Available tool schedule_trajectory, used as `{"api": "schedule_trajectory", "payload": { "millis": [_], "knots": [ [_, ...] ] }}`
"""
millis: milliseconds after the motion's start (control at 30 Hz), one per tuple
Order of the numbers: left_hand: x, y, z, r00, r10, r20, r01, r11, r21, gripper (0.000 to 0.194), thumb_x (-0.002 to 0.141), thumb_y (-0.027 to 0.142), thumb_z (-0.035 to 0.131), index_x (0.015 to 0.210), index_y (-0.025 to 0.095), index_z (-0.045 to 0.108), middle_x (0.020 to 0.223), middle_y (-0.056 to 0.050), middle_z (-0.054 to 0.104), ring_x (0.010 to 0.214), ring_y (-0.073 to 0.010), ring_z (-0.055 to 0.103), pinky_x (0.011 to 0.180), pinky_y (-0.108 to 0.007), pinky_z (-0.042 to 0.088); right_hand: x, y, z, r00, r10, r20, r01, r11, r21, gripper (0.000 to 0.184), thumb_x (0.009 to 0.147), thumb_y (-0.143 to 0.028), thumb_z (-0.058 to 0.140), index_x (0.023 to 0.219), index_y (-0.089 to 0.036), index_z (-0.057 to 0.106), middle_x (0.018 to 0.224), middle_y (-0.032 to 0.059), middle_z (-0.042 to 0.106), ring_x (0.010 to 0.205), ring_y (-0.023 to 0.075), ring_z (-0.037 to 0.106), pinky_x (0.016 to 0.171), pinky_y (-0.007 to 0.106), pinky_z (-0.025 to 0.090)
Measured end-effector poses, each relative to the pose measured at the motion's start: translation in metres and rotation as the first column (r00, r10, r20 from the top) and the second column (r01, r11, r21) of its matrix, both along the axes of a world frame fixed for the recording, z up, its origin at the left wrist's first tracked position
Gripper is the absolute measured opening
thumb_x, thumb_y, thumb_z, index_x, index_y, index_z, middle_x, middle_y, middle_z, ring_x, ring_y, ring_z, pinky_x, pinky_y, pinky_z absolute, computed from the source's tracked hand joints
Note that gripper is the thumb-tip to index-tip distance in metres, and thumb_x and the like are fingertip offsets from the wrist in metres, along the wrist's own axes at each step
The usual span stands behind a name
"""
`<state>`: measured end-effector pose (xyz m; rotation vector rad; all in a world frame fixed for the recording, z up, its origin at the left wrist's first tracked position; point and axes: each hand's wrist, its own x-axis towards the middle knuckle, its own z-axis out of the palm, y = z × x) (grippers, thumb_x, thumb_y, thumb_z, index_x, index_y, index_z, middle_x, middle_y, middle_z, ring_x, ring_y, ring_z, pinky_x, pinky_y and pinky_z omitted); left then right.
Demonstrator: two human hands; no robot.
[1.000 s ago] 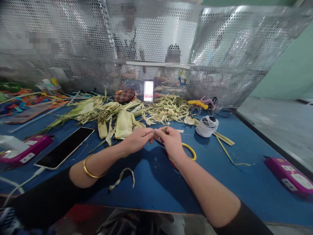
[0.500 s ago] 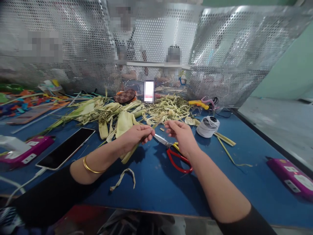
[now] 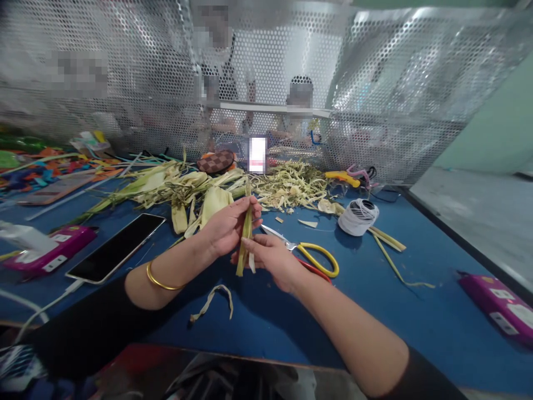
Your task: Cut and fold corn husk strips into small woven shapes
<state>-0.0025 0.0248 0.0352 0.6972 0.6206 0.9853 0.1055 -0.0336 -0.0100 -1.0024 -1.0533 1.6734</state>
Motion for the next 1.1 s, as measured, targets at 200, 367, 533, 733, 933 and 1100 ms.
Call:
{"api": "schedule_trajectory", "payload": {
  "millis": [200, 367, 533, 733, 933, 1100],
  "knots": [
    [-0.005, 0.009, -0.003, 1.0, 0.009, 0.003, -0.009, 0.998, -0.068, 0.021, 0.095, 0.013, 0.041, 0.081, 0.013, 0.057, 0.066, 0.0, 0.061, 0.055, -0.0085, 0.059, 0.059, -0.021, 0.053, 0.001, -0.001, 0.005, 0.996, -0.05, -0.071, 0.039, 0.989, -0.144, 0.019, 0.075, -0.029, 0.07, 0.073, -0.013, 0.06, 0.063, 0.0016, 0.064, 0.056, 0.0144, 0.066, 0.06, 0.028, 0.054],
    [-0.006, 0.014, -0.007, 0.997, 0.005, 0.071, 0.005, 0.989, -0.149, 0.024, 0.095, 0.012, 0.039, 0.076, 0.013, 0.053, 0.058, 0.004, 0.051, 0.044, -0.0046, 0.049, 0.057, -0.02, 0.052, 0.0, -0.004, 0.008, 0.996, -0.084, -0.037, 0.078, 0.987, -0.14, 0.019, 0.077, -0.031, 0.066, 0.077, -0.014, 0.059, 0.049, -0.0097, 0.042, 0.034, 0.0022, 0.032, 0.035, 0.015, 0.027],
    [-0.003, 0.012, -0.007, 0.987, -0.015, 0.161, 0.047, 0.979, -0.2, 0.026, 0.096, 0.01, 0.037, 0.073, 0.014, 0.048, 0.052, 0.008, 0.037, 0.035, -0.0017, 0.032, 0.038, -0.013, 0.034, -0.007, -0.004, -0.002, 0.978, -0.15, 0.147, 0.154, 0.988, -0.017, 0.038, 0.079, -0.053, 0.059, 0.069, -0.018, 0.052, 0.045, -0.0117, 0.031, 0.034, 0.0028, 0.02, 0.033, 0.016, 0.013],
    [-0.007, 0.013, -0.004, 0.973, -0.044, 0.227, 0.083, 0.983, -0.164, 0.028, 0.096, 0.01, 0.035, 0.071, 0.013, 0.046, 0.051, 0.008, 0.033, 0.033, -0.0008, 0.025, 0.032, -0.013, 0.019, -0.017, -0.004, -0.012, 0.921, -0.21, 0.329, 0.142, 0.965, 0.219, 0.039, 0.083, -0.056, 0.049, 0.067, -0.02, 0.049, 0.046, -0.0094, 0.033, 0.037, 0.006, 0.028, 0.034, 0.018, 0.024],
    [-0.015, 0.026, -0.003, 0.961, 0.017, 0.276, 0.019, 0.992, -0.125, 0.026, 0.095, 0.009, 0.037, 0.072, 0.014, 0.047, 0.053, 0.007, 0.036, 0.036, -0.0023, 0.033, 0.036, -0.013, 0.031, -0.018, -0.007, -0.005, 0.777, -0.253, 0.577, 0.122, 0.959, 0.257, 0.034, 0.093, -0.037, 0.033, 0.065, -0.021, 0.042, 0.05, -0.0066, 0.034, 0.041, 0.0093, 0.034, 0.042, 0.021, 0.027],
    [-0.014, 0.028, -0.006, 0.979, 0.029, 0.203, 0.018, 0.973, -0.228, 0.028, 0.095, 0.007, 0.034, 0.07, 0.014, 0.044, 0.053, 0.008, 0.03, 0.033, -0.0006, 0.023, 0.03, -0.012, 0.017, -0.016, -0.015, 0.0, 0.24, -0.455, 0.858, -0.226, 0.833, 0.505, 0.023, 0.094, -0.027, 0.037, 0.077, -0.019, 0.051, 0.064, 0.0024, 0.056, 0.056, 0.0145, 0.05, 0.053, 0.025, 0.027]
  ]
}}
